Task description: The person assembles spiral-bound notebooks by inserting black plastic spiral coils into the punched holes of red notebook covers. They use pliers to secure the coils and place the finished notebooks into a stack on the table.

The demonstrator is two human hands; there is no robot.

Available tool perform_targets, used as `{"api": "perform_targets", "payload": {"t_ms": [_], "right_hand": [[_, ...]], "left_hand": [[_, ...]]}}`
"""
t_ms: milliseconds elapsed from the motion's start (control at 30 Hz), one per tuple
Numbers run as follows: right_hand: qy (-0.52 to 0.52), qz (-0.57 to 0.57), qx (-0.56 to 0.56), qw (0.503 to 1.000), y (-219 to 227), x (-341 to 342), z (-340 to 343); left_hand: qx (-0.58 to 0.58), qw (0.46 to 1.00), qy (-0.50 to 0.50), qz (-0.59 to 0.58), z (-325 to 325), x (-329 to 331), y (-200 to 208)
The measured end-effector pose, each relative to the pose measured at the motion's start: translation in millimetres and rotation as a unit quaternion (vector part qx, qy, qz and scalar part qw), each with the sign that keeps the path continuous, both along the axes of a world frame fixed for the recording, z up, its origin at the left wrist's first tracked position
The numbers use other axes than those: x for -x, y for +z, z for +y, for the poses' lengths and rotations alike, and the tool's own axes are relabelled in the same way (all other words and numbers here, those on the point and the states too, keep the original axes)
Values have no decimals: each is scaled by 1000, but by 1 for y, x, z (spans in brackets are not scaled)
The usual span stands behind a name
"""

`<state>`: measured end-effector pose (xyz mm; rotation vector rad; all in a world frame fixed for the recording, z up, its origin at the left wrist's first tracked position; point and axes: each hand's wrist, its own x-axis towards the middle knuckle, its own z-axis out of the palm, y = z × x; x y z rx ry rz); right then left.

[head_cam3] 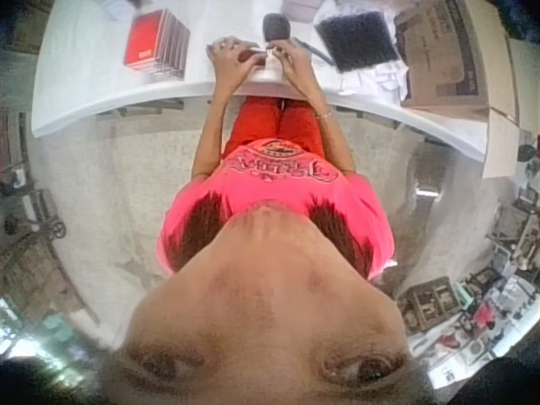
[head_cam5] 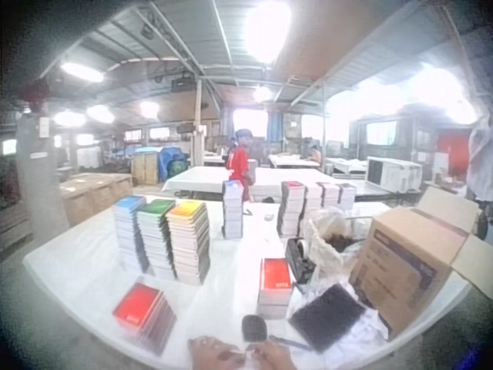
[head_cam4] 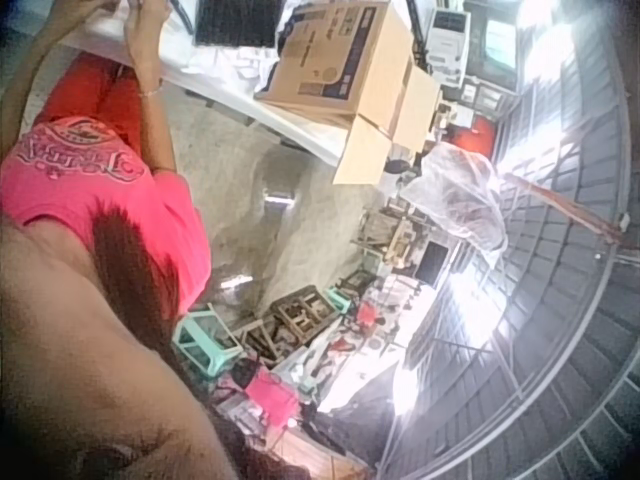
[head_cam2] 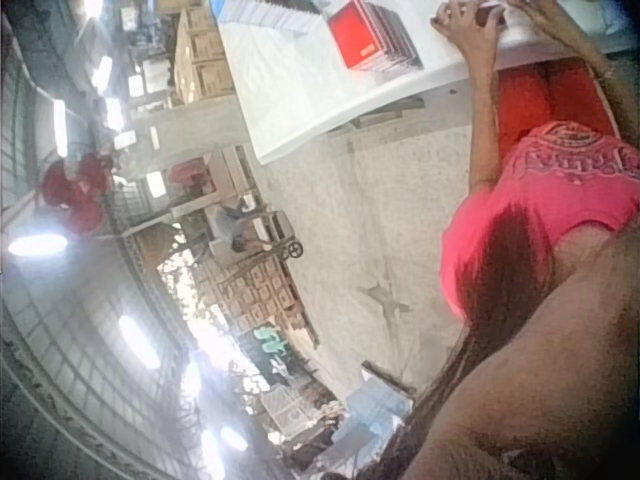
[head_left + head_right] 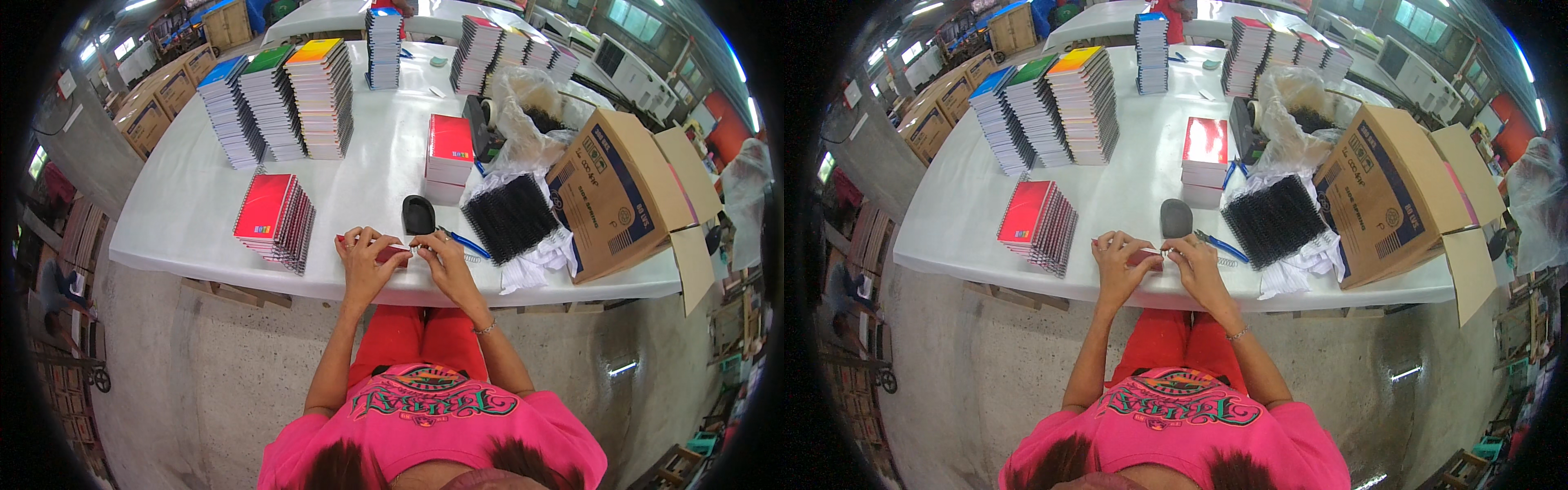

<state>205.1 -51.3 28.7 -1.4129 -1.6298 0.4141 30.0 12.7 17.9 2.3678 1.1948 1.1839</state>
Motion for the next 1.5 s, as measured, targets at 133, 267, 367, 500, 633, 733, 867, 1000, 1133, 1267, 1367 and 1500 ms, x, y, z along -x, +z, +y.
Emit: {"api": "perform_targets", "payload": {"t_ms": [133,267,367,500,633,733,867,1000,1133,1267,1367,1500], "right_hand": [[26,17,-36,999,-5,-1,2],[41,15,-16,999,0,-2,-1],[31,81,52,995,9,1,-4],[61,73,32,995,15,0,-5],[57,48,32,997,12,0,-5],[37,19,-11,999,9,2,-3],[24,17,-32,999,4,4,-2],[37,84,48,995,1,2,-2],[29,76,35,996,0,3,-3],[15,41,-4,999,1,3,-2],[21,-36,11,999,6,-1,-3],[9,-47,8,999,8,1,-3]], "left_hand": [[2,1000,-4,4,0,1,-1],[3,1000,-7,9,-1,3,0],[4,1000,-5,7,0,2,-1],[14,1000,-12,6,0,3,-2],[16,1000,-17,9,0,3,-1],[16,1000,-15,15,-2,3,0],[18,1000,-15,14,-2,3,2],[20,1000,-13,16,-1,3,1],[17,1000,-15,14,0,3,-1],[15,1000,-11,16,0,3,1],[16,1000,-13,21,0,3,3],[25,999,-16,17,0,3,3]]}}
